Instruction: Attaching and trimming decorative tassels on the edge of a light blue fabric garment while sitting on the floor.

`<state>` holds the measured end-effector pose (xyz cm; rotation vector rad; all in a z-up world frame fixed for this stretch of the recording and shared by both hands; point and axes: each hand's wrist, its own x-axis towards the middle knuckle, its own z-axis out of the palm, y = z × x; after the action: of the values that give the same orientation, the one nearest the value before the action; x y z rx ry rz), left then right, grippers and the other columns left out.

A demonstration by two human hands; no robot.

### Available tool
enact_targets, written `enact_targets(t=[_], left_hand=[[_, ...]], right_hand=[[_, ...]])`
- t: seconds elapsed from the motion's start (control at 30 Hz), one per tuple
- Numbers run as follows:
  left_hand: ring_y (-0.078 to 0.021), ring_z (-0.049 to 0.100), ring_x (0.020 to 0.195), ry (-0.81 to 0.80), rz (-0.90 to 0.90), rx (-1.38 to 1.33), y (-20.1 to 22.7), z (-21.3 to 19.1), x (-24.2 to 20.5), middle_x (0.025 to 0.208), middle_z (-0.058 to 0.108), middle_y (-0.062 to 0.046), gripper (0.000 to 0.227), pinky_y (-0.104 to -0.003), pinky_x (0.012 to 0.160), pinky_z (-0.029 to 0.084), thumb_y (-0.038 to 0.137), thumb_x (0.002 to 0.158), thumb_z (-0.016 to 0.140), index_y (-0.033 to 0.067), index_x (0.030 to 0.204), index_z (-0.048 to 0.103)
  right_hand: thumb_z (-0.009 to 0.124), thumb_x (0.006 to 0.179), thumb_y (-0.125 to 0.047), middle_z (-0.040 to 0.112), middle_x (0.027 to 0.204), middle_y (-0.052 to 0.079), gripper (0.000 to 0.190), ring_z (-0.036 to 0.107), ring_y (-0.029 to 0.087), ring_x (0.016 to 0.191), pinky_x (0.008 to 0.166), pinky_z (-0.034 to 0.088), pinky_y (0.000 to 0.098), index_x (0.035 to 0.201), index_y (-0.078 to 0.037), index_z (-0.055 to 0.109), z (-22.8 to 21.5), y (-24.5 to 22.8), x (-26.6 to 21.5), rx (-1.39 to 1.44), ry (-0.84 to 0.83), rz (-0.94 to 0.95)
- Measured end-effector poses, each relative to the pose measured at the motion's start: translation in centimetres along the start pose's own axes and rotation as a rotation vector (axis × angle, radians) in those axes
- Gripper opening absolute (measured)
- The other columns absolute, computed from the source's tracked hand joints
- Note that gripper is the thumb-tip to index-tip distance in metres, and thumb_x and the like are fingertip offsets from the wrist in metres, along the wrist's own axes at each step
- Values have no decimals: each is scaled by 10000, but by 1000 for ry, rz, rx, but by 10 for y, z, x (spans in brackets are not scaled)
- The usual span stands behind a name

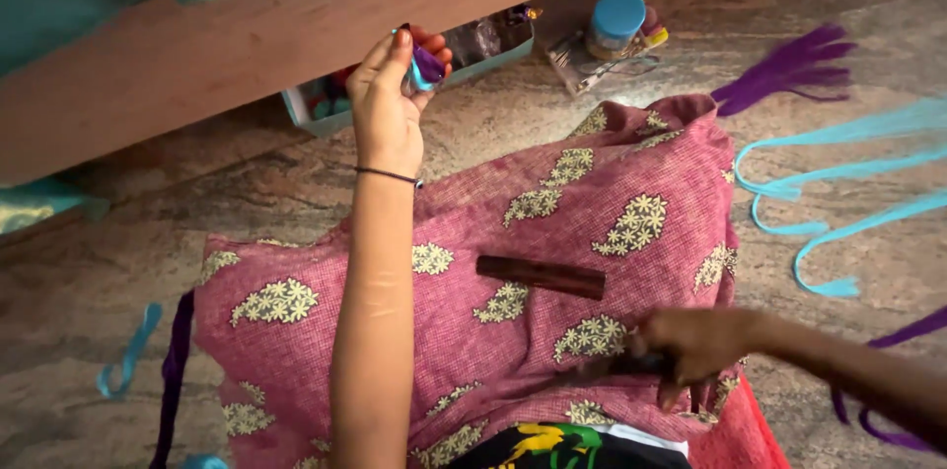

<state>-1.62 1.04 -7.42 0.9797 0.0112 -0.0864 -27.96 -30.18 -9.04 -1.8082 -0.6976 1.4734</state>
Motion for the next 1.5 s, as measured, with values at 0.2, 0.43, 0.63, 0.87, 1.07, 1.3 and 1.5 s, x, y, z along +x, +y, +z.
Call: enact_targets(t=[0.2, 0.43, 0.63, 0.87, 1.07, 1.3, 1.5], left_hand=[[-230, 750, 909, 7, -96, -20, -14, -2, -1, 1025, 752, -148, 246, -380, 819, 630, 216, 1035, 623, -11, 1101, 689], [-252, 738, 941, 7, -273, -104, -63, -19, -3, 1049, 743, -151, 215, -414, 848, 628, 190, 1033, 605, 0, 1099, 681], [-274, 745, 927, 184, -409, -175, -116, -82, 26, 1021, 740, -149, 181, -430, 854, 621, 153, 1023, 589, 1, 1088, 662], [-271, 729, 944, 267, -384, -172, -172, -184, 111, 1010, 730, -145, 129, -415, 862, 627, 77, 994, 610, -4, 1088, 645], [-425, 663, 927, 384, 571, 1592, -135, -188, 112, 972, 725, -187, 319, -515, 810, 512, 282, 831, 822, 47, 1015, 711], [-405, 670, 967, 282, 473, 1802, -90, -137, 72, 980, 741, -176, 285, -517, 842, 497, 378, 750, 822, 157, 927, 785], [-303, 711, 943, -153, 256, 1449, -31, -27, 38, 981, 744, -107, 204, -420, 864, 564, 220, 871, 757, 131, 1054, 743]], right_hand=[[738, 837, -275, 664, 773, 145, 238, 661, 340, 726, 659, 537, 477, 847, -50, 662, -34, -17, 32, -445, 91, 178], [689, 966, -321, 679, 1146, 281, 630, 740, 318, 899, 721, 606, 417, 1407, 73, 472, -152, -68, 121, -84, 1251, -311], [477, 1083, -233, 728, 690, 103, 314, 675, 191, 487, 437, 546, 319, 993, 38, 605, -159, -34, 202, 582, 844, -209], [450, 1085, -241, 691, 700, 76, 310, 625, 153, 482, 428, 499, 302, 930, -17, 596, -114, -25, 206, 732, 767, -87], [433, 1084, -273, 716, 698, 110, 331, 615, 181, 468, 401, 455, 305, 939, -25, 599, -56, -28, 179, 920, 590, 138], [349, 1100, -225, 748, 773, 172, 307, 705, 245, 548, 416, 514, 330, 1076, 18, 536, -4, -29, 188, 1091, 508, 3], [258, 913, 26, 745, 954, 279, 376, 763, 364, 783, 588, 632, 434, 1142, 99, 547, 62, -90, 240, 1169, 427, -176]])
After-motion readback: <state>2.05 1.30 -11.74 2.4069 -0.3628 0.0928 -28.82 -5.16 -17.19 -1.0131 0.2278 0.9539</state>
